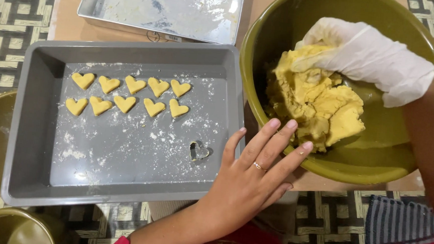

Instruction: Cutting heart-shaped cookies from a bowl of dough and arranging them on a baking tray.

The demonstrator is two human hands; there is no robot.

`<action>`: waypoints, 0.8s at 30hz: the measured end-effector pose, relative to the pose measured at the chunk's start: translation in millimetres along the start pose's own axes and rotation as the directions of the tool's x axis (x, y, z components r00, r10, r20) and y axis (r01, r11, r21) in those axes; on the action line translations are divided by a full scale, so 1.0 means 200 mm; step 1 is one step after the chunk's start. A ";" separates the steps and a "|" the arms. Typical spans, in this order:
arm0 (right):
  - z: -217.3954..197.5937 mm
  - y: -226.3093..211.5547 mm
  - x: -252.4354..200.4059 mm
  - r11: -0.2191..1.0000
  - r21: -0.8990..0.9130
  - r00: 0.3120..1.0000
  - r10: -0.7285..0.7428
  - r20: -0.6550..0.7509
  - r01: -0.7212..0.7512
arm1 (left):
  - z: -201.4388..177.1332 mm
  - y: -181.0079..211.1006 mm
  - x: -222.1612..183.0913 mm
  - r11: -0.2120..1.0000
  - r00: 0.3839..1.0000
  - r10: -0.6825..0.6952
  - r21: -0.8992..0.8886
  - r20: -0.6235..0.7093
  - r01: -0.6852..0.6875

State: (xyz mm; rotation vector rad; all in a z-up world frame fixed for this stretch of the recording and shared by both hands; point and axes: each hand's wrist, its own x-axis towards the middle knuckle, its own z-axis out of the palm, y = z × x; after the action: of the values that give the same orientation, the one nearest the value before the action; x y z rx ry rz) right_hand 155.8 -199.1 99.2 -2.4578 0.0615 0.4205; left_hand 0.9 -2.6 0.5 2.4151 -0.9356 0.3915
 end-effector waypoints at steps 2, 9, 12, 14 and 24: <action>0.04 -0.04 -0.02 0.999 0.006 0.998 0.039 0.044 -0.040 | 0.00 0.00 0.00 1.000 1.000 0.000 0.023 0.010 -0.001; 0.00 -0.05 -0.01 0.989 0.116 0.989 0.082 0.119 -0.096 | 0.00 0.01 0.00 1.000 1.000 -0.001 0.009 0.004 0.001; -0.03 0.04 0.04 0.990 0.132 0.993 0.029 0.111 -0.043 | 0.01 0.00 -0.01 1.000 1.000 0.001 -0.020 0.020 -0.001; -0.06 0.21 0.16 0.974 0.126 0.969 -0.205 0.140 0.188 | 0.01 0.00 -0.01 1.000 0.999 -0.001 0.011 0.034 0.000; -0.06 0.28 0.19 0.793 0.590 0.963 -0.255 0.089 0.155 | 0.00 0.00 0.00 1.000 1.000 -0.007 -0.003 0.005 0.007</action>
State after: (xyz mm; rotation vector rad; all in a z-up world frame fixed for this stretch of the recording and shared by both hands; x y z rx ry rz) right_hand 186.4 -249.5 63.0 -1.7928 -0.1328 0.4307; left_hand 0.2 -2.6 1.4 2.4168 -0.9297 0.3813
